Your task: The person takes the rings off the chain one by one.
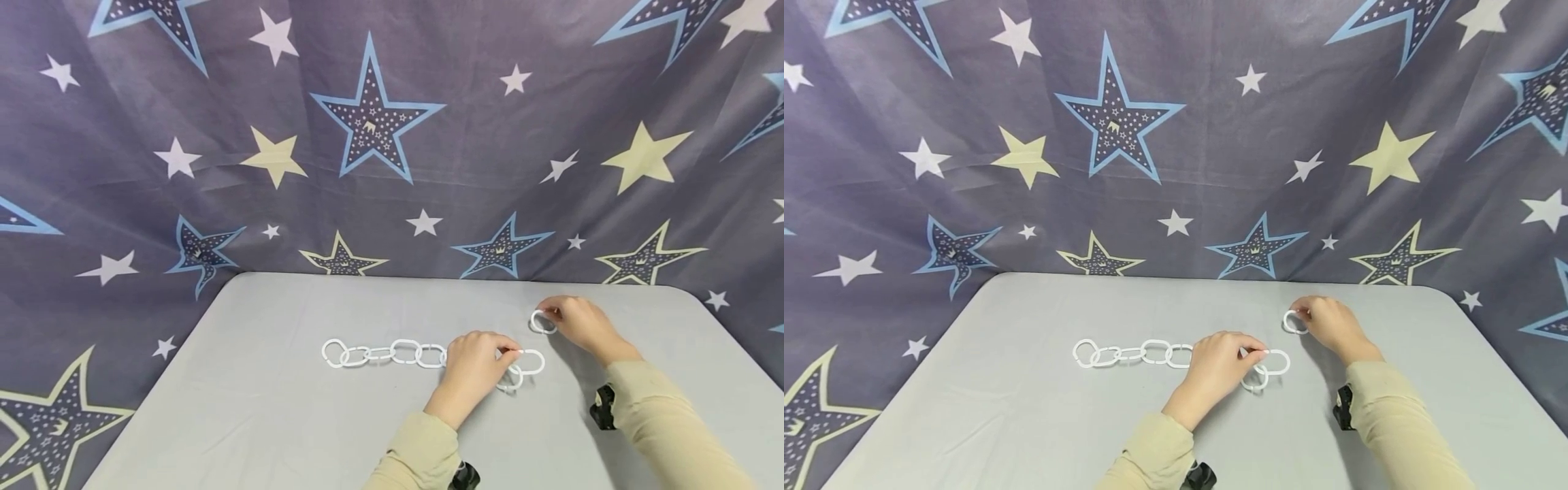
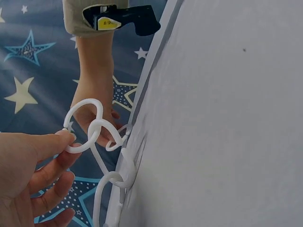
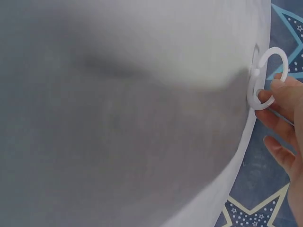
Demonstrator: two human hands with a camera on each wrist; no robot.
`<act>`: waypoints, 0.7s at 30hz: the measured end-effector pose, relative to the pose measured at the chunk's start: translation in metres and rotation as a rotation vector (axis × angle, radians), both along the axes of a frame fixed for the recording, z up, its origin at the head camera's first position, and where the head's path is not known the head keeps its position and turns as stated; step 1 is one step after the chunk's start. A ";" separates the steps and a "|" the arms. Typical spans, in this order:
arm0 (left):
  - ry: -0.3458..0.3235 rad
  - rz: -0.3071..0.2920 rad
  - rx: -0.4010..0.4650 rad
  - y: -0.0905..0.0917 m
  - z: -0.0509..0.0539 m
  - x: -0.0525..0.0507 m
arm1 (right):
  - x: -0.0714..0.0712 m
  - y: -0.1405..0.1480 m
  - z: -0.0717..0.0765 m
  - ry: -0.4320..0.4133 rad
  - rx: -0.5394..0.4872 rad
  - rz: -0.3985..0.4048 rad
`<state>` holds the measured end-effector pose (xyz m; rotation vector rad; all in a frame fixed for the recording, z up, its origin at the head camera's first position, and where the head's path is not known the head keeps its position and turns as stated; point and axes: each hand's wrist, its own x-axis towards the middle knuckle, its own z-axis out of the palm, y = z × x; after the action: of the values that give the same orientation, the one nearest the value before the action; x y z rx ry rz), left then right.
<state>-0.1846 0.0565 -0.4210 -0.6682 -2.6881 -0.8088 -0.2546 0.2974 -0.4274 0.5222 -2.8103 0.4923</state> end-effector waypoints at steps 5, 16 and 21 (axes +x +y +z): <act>0.000 0.004 0.003 0.000 0.000 -0.001 | -0.006 -0.004 -0.005 -0.014 0.012 -0.006; 0.001 0.007 0.021 -0.003 0.001 -0.002 | -0.012 -0.008 -0.010 0.010 0.057 -0.003; -0.002 0.010 0.010 -0.003 0.001 -0.003 | -0.013 -0.009 -0.010 0.005 0.058 -0.007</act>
<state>-0.1872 0.0534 -0.4197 -0.6513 -2.6855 -0.8208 -0.2672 0.2887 -0.4375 0.5237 -2.8275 0.4082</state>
